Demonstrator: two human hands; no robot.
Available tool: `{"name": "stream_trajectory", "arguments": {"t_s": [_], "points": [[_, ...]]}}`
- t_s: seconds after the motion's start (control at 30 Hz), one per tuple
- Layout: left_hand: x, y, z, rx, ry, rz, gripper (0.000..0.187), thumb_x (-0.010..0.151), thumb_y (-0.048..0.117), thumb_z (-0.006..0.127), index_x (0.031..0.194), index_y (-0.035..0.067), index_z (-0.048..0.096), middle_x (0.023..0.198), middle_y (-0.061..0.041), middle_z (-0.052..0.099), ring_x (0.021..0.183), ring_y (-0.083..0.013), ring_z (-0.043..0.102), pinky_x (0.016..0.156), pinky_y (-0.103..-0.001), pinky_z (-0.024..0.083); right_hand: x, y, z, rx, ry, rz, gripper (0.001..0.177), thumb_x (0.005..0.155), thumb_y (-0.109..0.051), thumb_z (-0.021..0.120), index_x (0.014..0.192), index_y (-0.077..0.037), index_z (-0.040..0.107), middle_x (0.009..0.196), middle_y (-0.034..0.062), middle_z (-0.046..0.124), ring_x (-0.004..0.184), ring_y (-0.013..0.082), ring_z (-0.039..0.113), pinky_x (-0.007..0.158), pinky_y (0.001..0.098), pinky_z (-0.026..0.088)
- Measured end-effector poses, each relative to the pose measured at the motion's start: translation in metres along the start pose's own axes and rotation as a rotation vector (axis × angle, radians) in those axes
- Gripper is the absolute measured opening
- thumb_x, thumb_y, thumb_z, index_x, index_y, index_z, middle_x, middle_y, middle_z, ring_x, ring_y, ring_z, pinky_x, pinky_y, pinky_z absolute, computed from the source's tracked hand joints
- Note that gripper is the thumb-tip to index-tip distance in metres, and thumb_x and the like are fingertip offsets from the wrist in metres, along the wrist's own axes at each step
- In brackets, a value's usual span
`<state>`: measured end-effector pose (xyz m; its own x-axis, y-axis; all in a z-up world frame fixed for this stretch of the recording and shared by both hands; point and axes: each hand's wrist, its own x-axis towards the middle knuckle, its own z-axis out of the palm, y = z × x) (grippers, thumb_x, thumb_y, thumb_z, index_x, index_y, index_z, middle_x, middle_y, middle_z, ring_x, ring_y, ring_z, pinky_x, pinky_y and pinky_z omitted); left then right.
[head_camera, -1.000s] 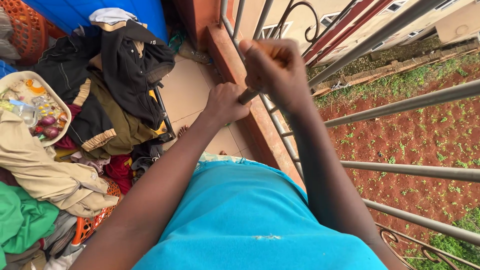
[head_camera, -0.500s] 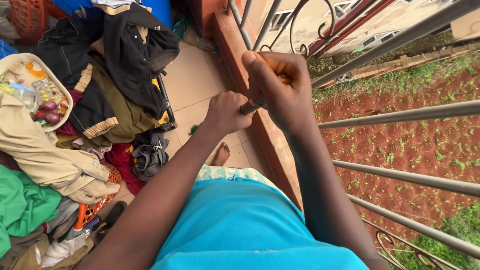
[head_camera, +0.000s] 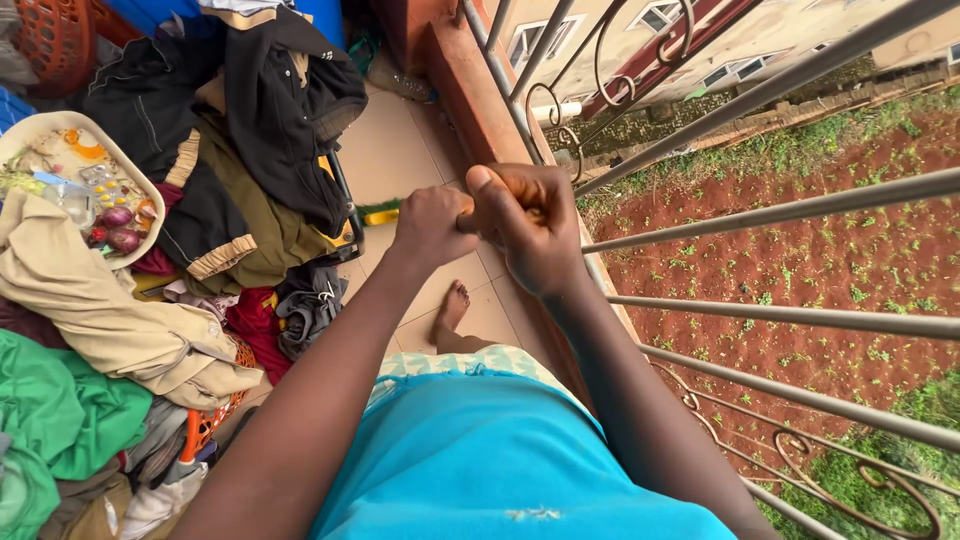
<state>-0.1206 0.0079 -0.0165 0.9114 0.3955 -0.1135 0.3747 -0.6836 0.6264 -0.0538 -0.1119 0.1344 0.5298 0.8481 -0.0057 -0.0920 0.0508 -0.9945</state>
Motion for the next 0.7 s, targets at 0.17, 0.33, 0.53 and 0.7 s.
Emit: {"name": "stream_trajectory", "arguments": {"t_s": [0.17,0.33,0.53,0.7], "points": [[-0.026,0.002,0.004,0.041,-0.029,0.028,0.015,0.068,0.026,0.071,0.075,0.012,0.073,0.077,-0.014,0.072,0.076,-0.036,0.072,0.071,-0.048,0.058,-0.01,-0.022,0.026,-0.065,0.059,0.03,0.049,0.109,-0.018,0.059,0.063,-0.009,0.046,0.058,-0.0021,0.045,0.05,0.0055,0.038,0.048,0.0266,0.03],[-0.055,0.024,-0.018,-0.027,-0.112,-0.037,0.011,0.066,0.023,0.068,0.071,0.015,0.072,0.071,-0.014,0.07,0.073,-0.0369,0.071,0.069,-0.047,0.057,-0.027,-0.047,0.045,-0.084,0.098,0.011,0.047,0.108,-0.017,0.057,0.063,-0.008,0.049,0.057,-0.0009,0.047,0.047,0.0075,0.041,0.047,0.0273,0.031],[-0.082,0.023,-0.026,-0.06,-0.03,0.028,0.011,0.071,0.024,0.067,0.066,0.014,0.069,0.07,-0.011,0.069,0.072,-0.0358,0.069,0.065,-0.048,0.055,-0.052,-0.047,0.074,-0.011,0.212,-0.124,0.044,0.111,-0.014,0.056,0.069,-0.009,0.046,0.06,-0.0023,0.042,0.045,0.0054,0.034,0.049,0.027,0.027],[-0.093,0.005,-0.012,-0.074,-0.078,0.025,0.01,0.067,0.024,0.069,0.067,0.014,0.07,0.07,-0.011,0.07,0.071,-0.035,0.07,0.066,-0.047,0.056,-0.064,-0.021,0.083,-0.105,0.203,-0.126,0.047,0.111,-0.013,0.058,0.065,-0.01,0.047,0.058,-0.0006,0.044,0.049,0.0085,0.037,0.049,0.0276,0.029]]}}
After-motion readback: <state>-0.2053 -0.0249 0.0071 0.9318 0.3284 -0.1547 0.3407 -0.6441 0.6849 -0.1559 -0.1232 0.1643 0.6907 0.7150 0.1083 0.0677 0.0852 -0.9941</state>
